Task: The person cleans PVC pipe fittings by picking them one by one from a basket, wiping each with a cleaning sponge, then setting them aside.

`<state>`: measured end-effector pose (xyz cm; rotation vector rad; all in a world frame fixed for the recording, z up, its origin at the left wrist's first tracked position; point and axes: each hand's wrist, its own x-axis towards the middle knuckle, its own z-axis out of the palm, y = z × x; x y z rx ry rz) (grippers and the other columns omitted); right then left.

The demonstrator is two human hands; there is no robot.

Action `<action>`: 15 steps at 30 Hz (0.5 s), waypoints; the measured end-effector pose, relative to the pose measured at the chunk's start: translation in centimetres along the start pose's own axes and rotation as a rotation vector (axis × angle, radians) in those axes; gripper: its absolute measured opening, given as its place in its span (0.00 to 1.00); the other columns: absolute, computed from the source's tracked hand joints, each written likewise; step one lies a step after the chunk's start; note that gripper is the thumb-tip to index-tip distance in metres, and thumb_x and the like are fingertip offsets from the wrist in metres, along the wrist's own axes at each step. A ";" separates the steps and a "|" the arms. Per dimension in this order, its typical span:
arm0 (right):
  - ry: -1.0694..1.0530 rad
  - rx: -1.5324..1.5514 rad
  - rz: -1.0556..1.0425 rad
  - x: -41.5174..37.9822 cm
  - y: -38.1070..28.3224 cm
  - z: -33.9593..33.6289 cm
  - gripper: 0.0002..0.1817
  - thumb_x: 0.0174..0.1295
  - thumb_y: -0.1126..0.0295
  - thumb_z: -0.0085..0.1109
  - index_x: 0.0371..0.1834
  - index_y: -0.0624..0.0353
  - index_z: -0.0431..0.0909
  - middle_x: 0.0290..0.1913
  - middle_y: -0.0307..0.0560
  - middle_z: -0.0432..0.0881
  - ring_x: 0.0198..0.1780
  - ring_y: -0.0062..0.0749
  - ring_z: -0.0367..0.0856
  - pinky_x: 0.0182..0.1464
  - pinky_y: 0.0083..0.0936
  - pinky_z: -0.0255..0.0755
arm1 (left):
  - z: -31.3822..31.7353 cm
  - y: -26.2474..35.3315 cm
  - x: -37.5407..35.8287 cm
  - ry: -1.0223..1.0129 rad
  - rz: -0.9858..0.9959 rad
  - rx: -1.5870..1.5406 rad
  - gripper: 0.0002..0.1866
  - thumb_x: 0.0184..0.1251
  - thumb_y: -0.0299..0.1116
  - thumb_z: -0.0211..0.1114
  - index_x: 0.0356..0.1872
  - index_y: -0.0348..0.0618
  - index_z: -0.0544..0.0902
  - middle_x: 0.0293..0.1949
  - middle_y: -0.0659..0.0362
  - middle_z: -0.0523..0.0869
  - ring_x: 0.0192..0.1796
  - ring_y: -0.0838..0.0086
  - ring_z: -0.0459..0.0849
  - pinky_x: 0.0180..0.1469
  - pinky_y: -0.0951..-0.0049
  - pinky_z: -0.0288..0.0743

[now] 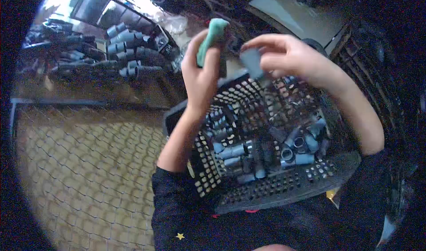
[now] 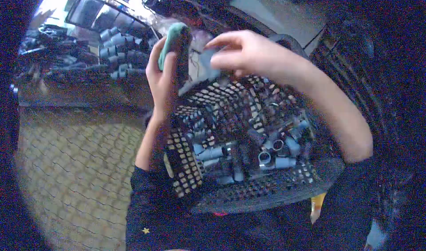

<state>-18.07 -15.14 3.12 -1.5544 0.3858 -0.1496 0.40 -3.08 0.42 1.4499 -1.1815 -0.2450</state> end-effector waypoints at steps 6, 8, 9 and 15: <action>0.022 0.477 -0.127 2.1 2.7 -0.9 0.12 0.67 0.61 0.52 0.44 0.56 0.80 0.37 0.33 0.81 0.39 0.13 0.78 0.42 0.14 0.73 | 0.9 2.3 -1.9 -0.263 0.681 0.732 0.22 0.50 0.25 0.67 0.51 0.48 0.83 0.23 0.59 0.74 0.22 0.67 0.78 0.25 0.68 0.74; 0.017 0.489 -0.122 2.2 2.5 -0.6 0.13 0.67 0.63 0.52 0.48 0.58 0.80 0.39 0.33 0.82 0.38 0.12 0.78 0.43 0.15 0.74 | 0.9 1.5 -1.6 -0.193 0.712 0.697 0.22 0.50 0.23 0.67 0.50 0.47 0.84 0.21 0.59 0.71 0.17 0.68 0.74 0.21 0.67 0.70; 0.044 0.505 -0.129 2.1 2.0 -0.3 0.14 0.67 0.64 0.51 0.49 0.58 0.80 0.40 0.34 0.82 0.38 0.12 0.78 0.43 0.15 0.74 | 0.9 1.4 -1.4 -0.160 0.632 0.697 0.23 0.50 0.22 0.66 0.51 0.46 0.83 0.22 0.57 0.74 0.20 0.66 0.76 0.23 0.67 0.73; 0.047 0.443 -0.153 2.2 2.4 -0.3 0.19 0.67 0.66 0.51 0.57 0.65 0.77 0.41 0.38 0.83 0.39 0.16 0.80 0.43 0.17 0.75 | 0.8 1.8 -2.9 -0.311 0.653 0.700 0.22 0.50 0.21 0.66 0.51 0.44 0.83 0.25 0.54 0.78 0.23 0.64 0.80 0.25 0.67 0.74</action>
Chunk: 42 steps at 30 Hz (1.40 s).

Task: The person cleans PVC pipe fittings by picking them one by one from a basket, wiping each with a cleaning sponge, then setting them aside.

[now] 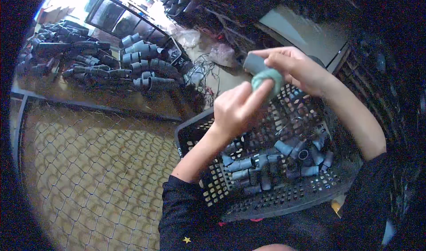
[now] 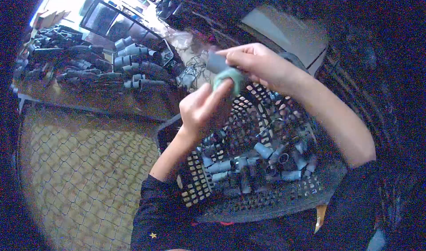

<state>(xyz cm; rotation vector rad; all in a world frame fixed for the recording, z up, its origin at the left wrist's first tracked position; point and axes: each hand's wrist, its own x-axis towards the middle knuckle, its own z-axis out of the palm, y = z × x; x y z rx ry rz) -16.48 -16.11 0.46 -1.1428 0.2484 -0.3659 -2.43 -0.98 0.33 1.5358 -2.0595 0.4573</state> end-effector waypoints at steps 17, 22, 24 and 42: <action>0.240 -0.047 -0.021 0.1 0.6 1.2 0.20 0.70 0.52 0.53 0.49 0.57 0.81 0.38 0.34 0.83 0.34 0.14 0.79 0.36 0.15 0.74 | 0.6 -1.2 0.3 0.129 -0.148 -0.107 0.24 0.52 0.23 0.65 0.54 0.43 0.80 0.28 0.52 0.82 0.25 0.60 0.82 0.27 0.65 0.77; 0.195 -0.026 -0.018 0.6 0.5 1.4 0.20 0.68 0.53 0.57 0.49 0.58 0.80 0.35 0.32 0.84 0.31 0.10 0.77 0.32 0.12 0.69 | 0.1 -1.6 0.3 0.138 -0.102 -0.034 0.23 0.50 0.21 0.65 0.52 0.41 0.81 0.26 0.53 0.78 0.22 0.63 0.80 0.24 0.66 0.75; 0.225 -0.054 -0.061 0.6 -0.1 2.0 0.20 0.68 0.53 0.57 0.51 0.58 0.80 0.35 0.32 0.84 0.31 0.10 0.77 0.32 0.12 0.69 | 0.7 -2.2 0.3 0.243 -0.242 -0.078 0.24 0.51 0.22 0.65 0.54 0.40 0.79 0.28 0.51 0.80 0.26 0.58 0.81 0.28 0.63 0.77; 0.124 0.009 -0.057 0.7 0.7 1.6 0.18 0.73 0.64 0.45 0.62 0.57 0.73 0.45 0.39 0.80 0.33 0.18 0.75 0.30 0.16 0.71 | 0.6 -2.8 -0.2 0.199 -0.244 -0.090 0.27 0.51 0.20 0.65 0.57 0.40 0.78 0.36 0.47 0.84 0.32 0.55 0.85 0.33 0.63 0.80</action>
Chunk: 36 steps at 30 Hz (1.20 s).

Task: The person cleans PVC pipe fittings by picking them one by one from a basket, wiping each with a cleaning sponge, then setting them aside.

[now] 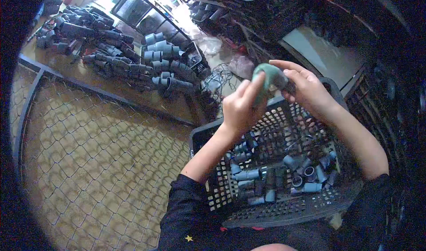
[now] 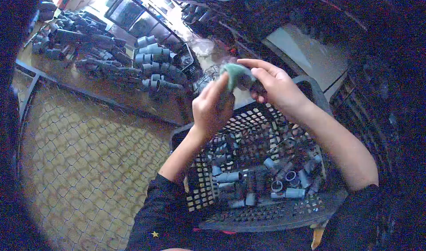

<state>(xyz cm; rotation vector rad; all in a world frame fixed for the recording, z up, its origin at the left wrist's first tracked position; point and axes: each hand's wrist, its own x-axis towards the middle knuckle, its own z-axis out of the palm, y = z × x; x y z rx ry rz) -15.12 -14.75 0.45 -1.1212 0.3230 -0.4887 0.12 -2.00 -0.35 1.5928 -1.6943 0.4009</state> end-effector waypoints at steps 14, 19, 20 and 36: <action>0.095 -0.125 0.108 0.1 -0.4 0.0 0.18 0.73 0.53 0.46 0.50 0.55 0.75 0.28 0.32 0.78 0.15 0.10 0.65 0.15 0.10 0.56 | 0.3 1.1 -1.1 -0.184 0.199 -0.004 0.25 0.50 0.24 0.67 0.55 0.41 0.79 0.26 0.54 0.78 0.23 0.59 0.80 0.26 0.63 0.76; 0.044 -0.105 0.095 -0.3 -0.5 -0.1 0.21 0.70 0.47 0.49 0.45 0.54 0.76 0.28 0.30 0.79 0.16 0.06 0.65 0.15 0.08 0.55 | 0.4 0.0 -0.2 -0.021 -0.035 -0.001 0.26 0.50 0.22 0.66 0.55 0.41 0.79 0.32 0.51 0.82 0.28 0.59 0.82 0.29 0.64 0.78; 0.041 -0.088 0.082 -0.3 -0.6 0.0 0.21 0.70 0.46 0.50 0.44 0.54 0.76 0.28 0.30 0.79 0.17 0.06 0.66 0.15 0.08 0.54 | 0.6 0.1 -0.4 -0.025 0.002 -0.021 0.26 0.50 0.22 0.66 0.55 0.42 0.79 0.31 0.52 0.81 0.27 0.60 0.82 0.29 0.64 0.77; 0.109 -0.117 0.069 0.3 0.2 0.1 0.25 0.67 0.45 0.54 0.40 0.59 0.85 0.36 0.37 0.85 0.38 0.17 0.81 0.47 0.16 0.71 | 1.1 1.3 -0.6 -0.071 0.273 0.110 0.24 0.47 0.30 0.70 0.51 0.50 0.82 0.22 0.59 0.72 0.19 0.68 0.76 0.19 0.67 0.69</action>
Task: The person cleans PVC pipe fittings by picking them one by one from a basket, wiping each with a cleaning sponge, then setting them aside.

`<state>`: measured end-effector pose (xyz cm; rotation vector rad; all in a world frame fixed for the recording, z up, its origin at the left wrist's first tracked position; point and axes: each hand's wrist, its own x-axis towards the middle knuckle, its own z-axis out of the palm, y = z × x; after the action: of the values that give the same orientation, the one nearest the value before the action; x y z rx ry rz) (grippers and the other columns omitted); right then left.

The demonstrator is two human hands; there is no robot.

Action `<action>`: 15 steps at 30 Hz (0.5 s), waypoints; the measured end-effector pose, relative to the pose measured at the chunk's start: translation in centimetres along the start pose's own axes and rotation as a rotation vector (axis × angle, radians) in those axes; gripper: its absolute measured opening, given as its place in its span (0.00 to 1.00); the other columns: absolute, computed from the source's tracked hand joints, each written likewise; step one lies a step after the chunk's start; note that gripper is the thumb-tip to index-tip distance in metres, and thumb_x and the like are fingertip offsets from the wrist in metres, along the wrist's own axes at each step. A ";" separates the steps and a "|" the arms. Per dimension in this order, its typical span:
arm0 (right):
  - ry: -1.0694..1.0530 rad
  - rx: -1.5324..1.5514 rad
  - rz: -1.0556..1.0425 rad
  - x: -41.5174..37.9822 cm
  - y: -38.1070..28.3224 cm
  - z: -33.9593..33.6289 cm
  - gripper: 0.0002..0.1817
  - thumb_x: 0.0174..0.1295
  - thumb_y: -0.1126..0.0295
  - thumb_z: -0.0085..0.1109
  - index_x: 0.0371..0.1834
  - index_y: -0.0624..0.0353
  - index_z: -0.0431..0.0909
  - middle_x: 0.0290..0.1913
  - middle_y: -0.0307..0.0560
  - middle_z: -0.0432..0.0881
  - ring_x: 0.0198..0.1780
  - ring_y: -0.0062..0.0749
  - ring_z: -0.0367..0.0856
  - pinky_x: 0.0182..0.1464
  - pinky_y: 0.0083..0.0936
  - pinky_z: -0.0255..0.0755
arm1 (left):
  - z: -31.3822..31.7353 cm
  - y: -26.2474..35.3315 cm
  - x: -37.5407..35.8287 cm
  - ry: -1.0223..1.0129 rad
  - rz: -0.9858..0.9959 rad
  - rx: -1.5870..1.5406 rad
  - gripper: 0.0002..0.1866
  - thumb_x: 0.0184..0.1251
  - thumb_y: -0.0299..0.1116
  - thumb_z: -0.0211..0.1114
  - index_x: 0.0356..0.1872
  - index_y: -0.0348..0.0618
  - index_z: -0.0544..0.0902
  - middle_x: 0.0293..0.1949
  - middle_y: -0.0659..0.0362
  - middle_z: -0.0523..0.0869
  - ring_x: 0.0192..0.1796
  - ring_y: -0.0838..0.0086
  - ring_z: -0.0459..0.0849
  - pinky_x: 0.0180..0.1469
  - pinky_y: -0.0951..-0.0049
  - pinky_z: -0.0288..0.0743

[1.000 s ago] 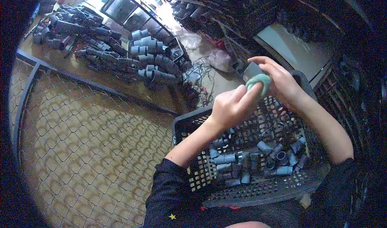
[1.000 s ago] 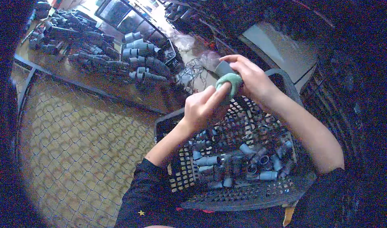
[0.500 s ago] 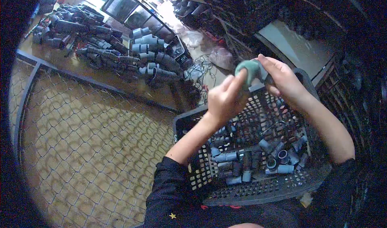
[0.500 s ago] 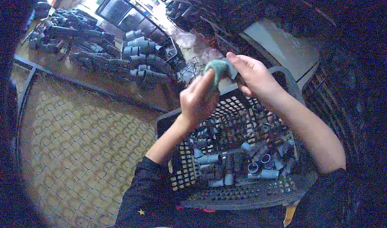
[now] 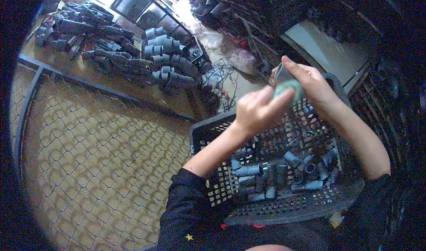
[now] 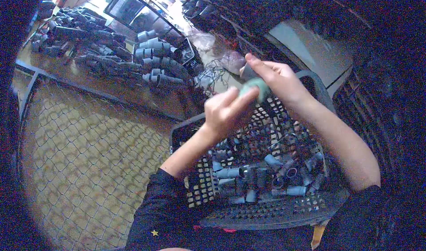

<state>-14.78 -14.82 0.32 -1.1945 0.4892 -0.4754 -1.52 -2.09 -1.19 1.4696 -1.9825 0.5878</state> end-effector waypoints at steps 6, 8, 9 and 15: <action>0.001 0.067 0.018 -0.5 0.1 -0.5 0.24 0.69 0.47 0.53 0.42 0.59 0.84 0.38 0.35 0.85 0.40 0.16 0.80 0.48 0.16 0.71 | 0.2 -0.1 0.0 0.122 -0.146 -0.121 0.28 0.49 0.24 0.68 0.56 0.43 0.78 0.29 0.53 0.81 0.24 0.60 0.81 0.25 0.65 0.77; 0.054 -0.020 -0.077 0.1 0.7 -0.6 0.26 0.70 0.46 0.49 0.44 0.59 0.84 0.37 0.36 0.85 0.39 0.18 0.80 0.47 0.18 0.71 | -0.5 0.3 -0.2 -0.044 -0.037 -0.047 0.26 0.49 0.27 0.70 0.55 0.43 0.79 0.26 0.56 0.78 0.21 0.63 0.79 0.23 0.66 0.73; 0.063 -0.022 -0.057 0.0 0.6 -0.5 0.26 0.71 0.45 0.48 0.45 0.59 0.84 0.37 0.37 0.85 0.39 0.18 0.79 0.47 0.19 0.71 | -0.6 0.0 -0.1 -0.037 -0.055 -0.037 0.26 0.50 0.28 0.70 0.55 0.43 0.79 0.26 0.56 0.78 0.21 0.63 0.80 0.23 0.66 0.73; 0.054 0.095 0.223 -1.6 -1.6 1.1 0.25 0.69 0.44 0.49 0.52 0.54 0.79 0.45 0.36 0.81 0.45 0.19 0.76 0.45 0.24 0.70 | 0.0 -0.5 -0.5 0.049 -0.113 -0.004 0.28 0.53 0.30 0.69 0.59 0.41 0.75 0.29 0.54 0.81 0.23 0.63 0.81 0.24 0.66 0.76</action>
<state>-15.52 -13.50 2.35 -1.0245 0.6318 -0.3362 -0.97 -1.84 -1.51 1.5392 -1.8485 0.5657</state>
